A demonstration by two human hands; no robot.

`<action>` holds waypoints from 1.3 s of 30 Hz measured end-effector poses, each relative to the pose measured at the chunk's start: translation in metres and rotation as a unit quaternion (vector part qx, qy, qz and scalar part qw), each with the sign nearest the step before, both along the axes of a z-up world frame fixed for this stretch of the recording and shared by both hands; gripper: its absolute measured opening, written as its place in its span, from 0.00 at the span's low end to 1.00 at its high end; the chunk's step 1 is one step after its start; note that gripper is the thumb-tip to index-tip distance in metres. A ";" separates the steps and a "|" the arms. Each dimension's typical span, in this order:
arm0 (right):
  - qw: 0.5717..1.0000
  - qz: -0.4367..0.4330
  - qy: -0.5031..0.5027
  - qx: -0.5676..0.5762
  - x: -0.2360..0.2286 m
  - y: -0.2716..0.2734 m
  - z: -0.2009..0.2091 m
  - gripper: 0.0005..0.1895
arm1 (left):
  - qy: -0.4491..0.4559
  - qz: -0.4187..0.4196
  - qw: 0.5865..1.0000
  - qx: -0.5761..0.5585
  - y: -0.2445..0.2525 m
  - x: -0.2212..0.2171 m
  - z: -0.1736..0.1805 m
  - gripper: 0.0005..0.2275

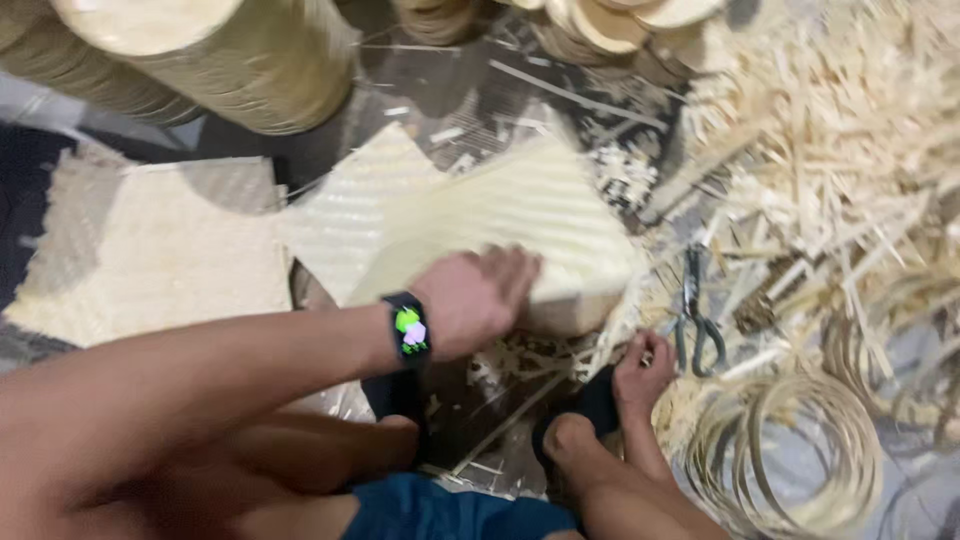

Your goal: The person places a woven bamboo sheet over a circular hoop, uses shears to trim the overlapping material around a wooden mold, and fits another hoop on top to secure the assembly.

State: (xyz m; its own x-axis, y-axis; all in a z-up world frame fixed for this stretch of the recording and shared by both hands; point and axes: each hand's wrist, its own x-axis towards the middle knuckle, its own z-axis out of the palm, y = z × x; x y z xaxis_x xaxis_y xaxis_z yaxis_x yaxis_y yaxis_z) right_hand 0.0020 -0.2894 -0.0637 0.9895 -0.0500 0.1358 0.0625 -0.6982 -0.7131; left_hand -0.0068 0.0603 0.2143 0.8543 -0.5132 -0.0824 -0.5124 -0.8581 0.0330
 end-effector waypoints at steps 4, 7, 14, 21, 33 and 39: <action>0.728 -0.036 0.281 0.624 0.043 0.000 0.028 0.14 | -0.028 -0.124 0.990 -0.060 -0.054 -0.005 -0.080 0.26; 0.783 0.023 0.312 0.537 0.068 0.009 0.044 0.08 | 0.008 -0.107 0.987 -0.118 -0.073 -0.019 -0.122 0.23; 0.938 0.011 0.251 0.240 0.080 0.031 0.045 0.15 | 0.194 0.518 0.805 -0.215 -0.020 0.024 -0.174 0.16; 0.930 -0.030 0.223 0.291 0.079 0.041 0.040 0.11 | 0.206 0.603 0.569 -0.519 0.053 0.032 -0.245 0.15; 0.952 -0.057 0.223 0.202 0.081 0.061 0.072 0.12 | 0.176 0.589 0.623 -0.485 0.051 0.030 -0.231 0.12; 0.957 -0.053 0.198 0.206 0.081 0.063 0.071 0.10 | 0.063 0.427 0.879 -0.204 0.008 0.027 -0.199 0.23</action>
